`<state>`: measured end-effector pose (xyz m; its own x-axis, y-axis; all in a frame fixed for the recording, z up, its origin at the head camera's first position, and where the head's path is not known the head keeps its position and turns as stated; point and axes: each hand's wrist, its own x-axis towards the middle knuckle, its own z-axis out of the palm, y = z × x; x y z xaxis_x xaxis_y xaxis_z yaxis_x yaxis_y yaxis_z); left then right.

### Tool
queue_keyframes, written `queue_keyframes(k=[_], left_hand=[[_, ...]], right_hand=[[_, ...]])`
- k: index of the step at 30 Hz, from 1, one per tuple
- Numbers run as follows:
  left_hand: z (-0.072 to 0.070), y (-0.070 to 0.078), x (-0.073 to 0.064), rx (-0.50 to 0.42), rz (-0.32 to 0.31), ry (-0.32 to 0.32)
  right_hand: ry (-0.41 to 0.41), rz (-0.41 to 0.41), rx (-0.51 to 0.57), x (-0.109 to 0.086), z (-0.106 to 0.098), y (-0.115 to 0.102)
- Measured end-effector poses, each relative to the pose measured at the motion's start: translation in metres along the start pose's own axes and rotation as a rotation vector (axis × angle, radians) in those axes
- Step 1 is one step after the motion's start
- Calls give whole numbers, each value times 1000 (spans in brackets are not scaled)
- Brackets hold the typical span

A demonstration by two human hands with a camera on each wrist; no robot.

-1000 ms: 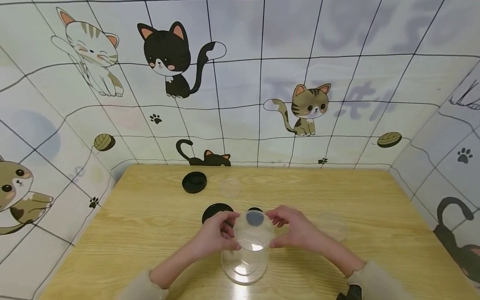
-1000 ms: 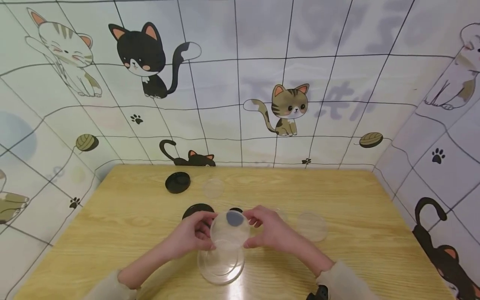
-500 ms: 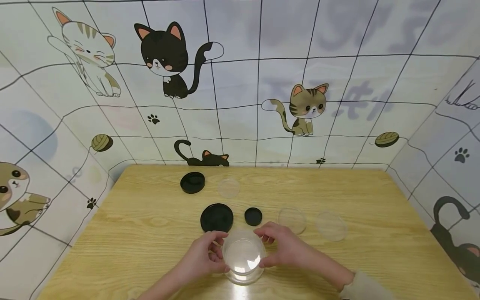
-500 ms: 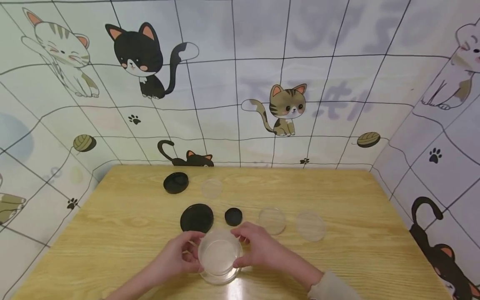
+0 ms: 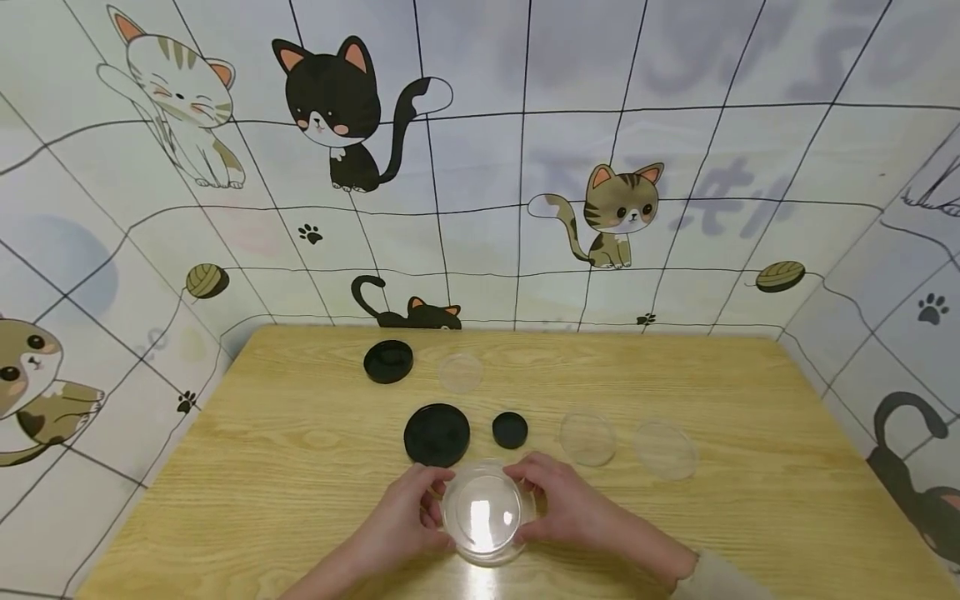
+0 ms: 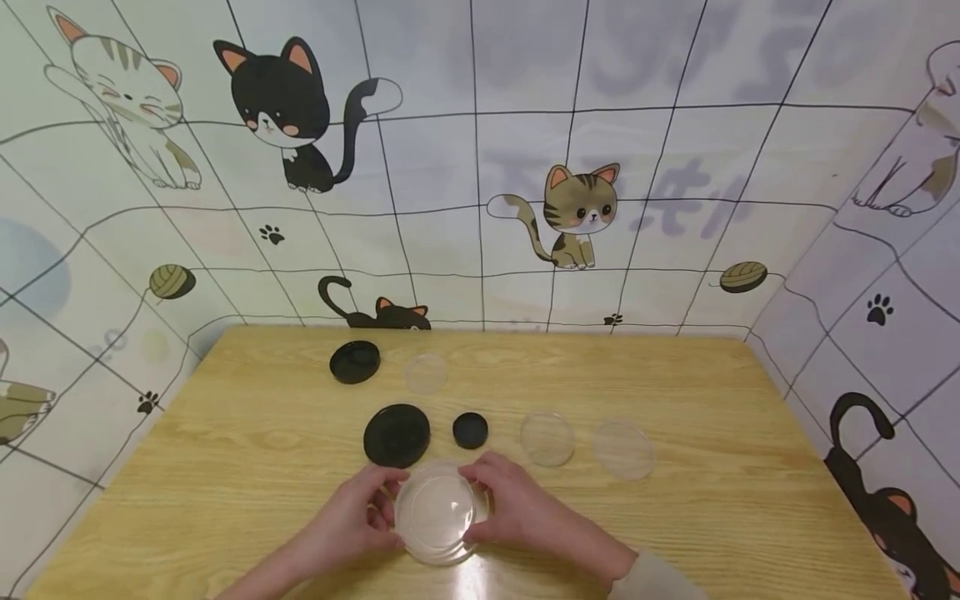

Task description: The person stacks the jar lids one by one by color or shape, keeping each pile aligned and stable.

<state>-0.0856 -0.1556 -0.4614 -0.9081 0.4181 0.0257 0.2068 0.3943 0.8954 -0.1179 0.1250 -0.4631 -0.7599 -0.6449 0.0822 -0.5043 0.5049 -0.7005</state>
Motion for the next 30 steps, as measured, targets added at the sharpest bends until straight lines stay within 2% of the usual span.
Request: queue_keyframes(k=[5, 8, 15, 21, 25, 30], left_hand=[[0, 1, 1, 27, 5, -6], [-1, 1, 2, 47, 1, -20], [-3, 0, 3, 57, -30, -54], [-7, 0, 3, 29, -36, -62], [-10, 2, 4, -5, -20, -76], [-13, 6, 7, -6, 21, -90]], right_hand=[[-30, 18, -82, 0, -1, -3], [-35, 9, -91, 0, -1, -4], [-52, 2, -66, -1, -1, -3], [-22, -26, -27, -5, 0, 2], [13, -39, 43, -7, -3, 2], [40, -44, 75, -6, -15, -1]])
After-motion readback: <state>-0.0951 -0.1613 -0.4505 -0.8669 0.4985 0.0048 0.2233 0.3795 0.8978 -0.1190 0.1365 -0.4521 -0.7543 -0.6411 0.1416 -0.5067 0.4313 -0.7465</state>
